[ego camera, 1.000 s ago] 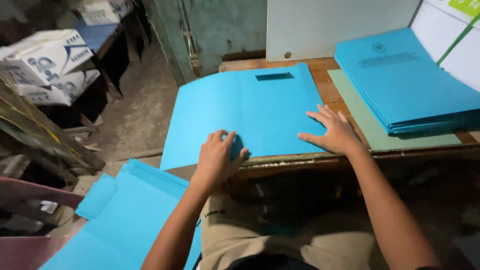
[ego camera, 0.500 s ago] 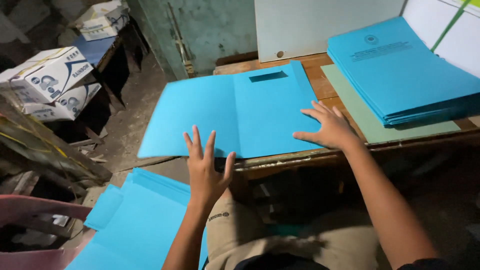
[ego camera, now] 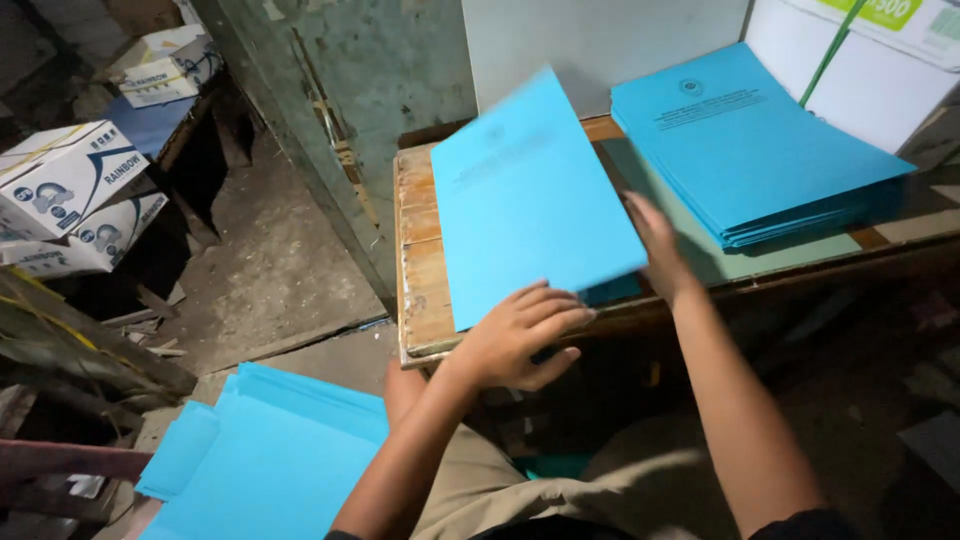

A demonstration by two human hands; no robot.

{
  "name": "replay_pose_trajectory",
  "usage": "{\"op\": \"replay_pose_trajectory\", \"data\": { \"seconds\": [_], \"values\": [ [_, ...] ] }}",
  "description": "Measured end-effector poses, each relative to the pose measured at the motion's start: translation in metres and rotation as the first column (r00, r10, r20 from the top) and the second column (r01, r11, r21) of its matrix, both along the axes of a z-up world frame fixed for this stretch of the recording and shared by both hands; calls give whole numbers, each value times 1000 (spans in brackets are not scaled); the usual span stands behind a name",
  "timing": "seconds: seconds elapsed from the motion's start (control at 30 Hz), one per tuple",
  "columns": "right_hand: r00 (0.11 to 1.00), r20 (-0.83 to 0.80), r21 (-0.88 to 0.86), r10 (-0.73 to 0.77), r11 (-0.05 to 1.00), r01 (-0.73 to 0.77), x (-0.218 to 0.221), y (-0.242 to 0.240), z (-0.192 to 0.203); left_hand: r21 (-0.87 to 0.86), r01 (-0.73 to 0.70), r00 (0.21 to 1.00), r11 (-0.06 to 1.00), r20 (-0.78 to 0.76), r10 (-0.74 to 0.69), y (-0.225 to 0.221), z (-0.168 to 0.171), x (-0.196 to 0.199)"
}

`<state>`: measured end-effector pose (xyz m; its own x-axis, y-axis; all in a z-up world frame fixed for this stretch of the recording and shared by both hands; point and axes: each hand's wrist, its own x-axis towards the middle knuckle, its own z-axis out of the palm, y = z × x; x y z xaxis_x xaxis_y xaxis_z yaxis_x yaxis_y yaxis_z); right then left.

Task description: Folding blue paper sheets into folders and stacking them on a wooden table.

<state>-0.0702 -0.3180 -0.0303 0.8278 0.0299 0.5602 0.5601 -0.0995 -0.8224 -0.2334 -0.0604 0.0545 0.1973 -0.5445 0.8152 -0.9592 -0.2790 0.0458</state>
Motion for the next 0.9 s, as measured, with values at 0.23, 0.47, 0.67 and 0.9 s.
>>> {"op": "replay_pose_trajectory", "data": {
  "seconds": [0.23, 0.47, 0.67, 0.9],
  "values": [
    [916, -306, 547, 261, 835, -55, -26, 4, 51, 14, -249, 960, 968, -131, 248, 32, -1, 18],
    [937, -316, -437, -149, 900, -4, -46, 19, 68, 655, -500, 537, 566, -278, 797, 49, 3, 9],
    [958, -7, -873, -287, 469, 135, -53, 39, 81, 569, -518, 620, 639, -264, 739, 21, 6, -12],
    [968, -224, -878, -116, 455, -149, -86, 101, 80, 228, -293, 750, 929, -548, 371, 19, -5, -3]
  ]
}}
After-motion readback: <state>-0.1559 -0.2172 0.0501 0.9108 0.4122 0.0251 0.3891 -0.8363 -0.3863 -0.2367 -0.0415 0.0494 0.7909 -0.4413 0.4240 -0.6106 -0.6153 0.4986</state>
